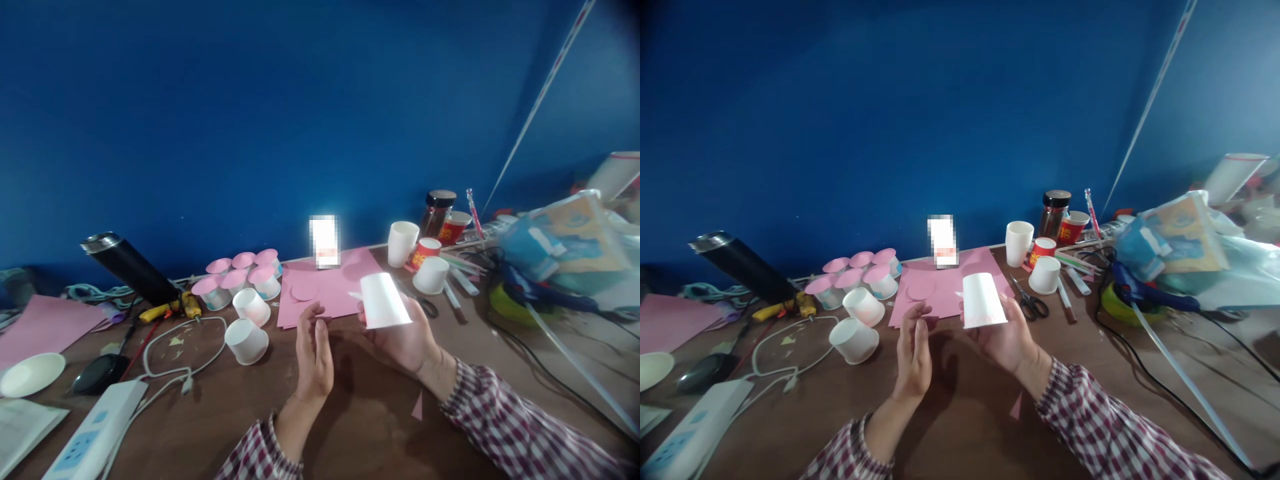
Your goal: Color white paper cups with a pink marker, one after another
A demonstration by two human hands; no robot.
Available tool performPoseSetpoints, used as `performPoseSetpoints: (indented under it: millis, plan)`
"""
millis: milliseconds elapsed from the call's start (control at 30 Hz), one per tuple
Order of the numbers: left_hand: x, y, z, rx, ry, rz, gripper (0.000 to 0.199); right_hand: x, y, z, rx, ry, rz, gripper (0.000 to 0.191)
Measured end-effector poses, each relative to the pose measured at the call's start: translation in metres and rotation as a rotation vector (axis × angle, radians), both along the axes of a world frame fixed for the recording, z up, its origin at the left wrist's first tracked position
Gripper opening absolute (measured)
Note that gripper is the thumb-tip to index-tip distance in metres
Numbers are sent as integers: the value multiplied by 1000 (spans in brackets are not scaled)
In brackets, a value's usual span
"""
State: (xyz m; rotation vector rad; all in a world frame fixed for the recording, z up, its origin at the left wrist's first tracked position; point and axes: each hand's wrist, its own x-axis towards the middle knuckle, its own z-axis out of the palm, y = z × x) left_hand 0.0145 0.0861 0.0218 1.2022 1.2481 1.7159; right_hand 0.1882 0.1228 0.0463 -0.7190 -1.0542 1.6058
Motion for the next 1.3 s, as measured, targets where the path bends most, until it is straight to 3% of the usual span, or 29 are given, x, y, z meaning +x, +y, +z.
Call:
performPoseSetpoints:
  millis: [233, 400, 567, 800, 967, 1133, 1300]
  plan:
    - [4, -2, 2, -82, -86, -134, 37, -8, -5, -14, 107, -170, -63, 58]
    - [5, -6, 11, -36, -77, -288, 37, -10, -18, -16, 365, -443, -219, 40]
    - [6, -6, 11, -120, -239, -436, 41, -11, -20, -14, 611, -697, -282, 44]
    - [6, -3, 10, -148, -239, -406, 38, -12, -20, -13, 641, -746, -244, 48]
    - [5, 1, 3, -236, -390, -390, 46, -12, -20, -16, 619, -712, -262, 48]
    - [6, 5, 1, -279, -511, -351, 38, -11, -18, -21, 579, -697, -290, 47]
    - [6, 10, 3, -309, -602, -303, 36, -13, -15, -28, 614, -653, -311, 72]
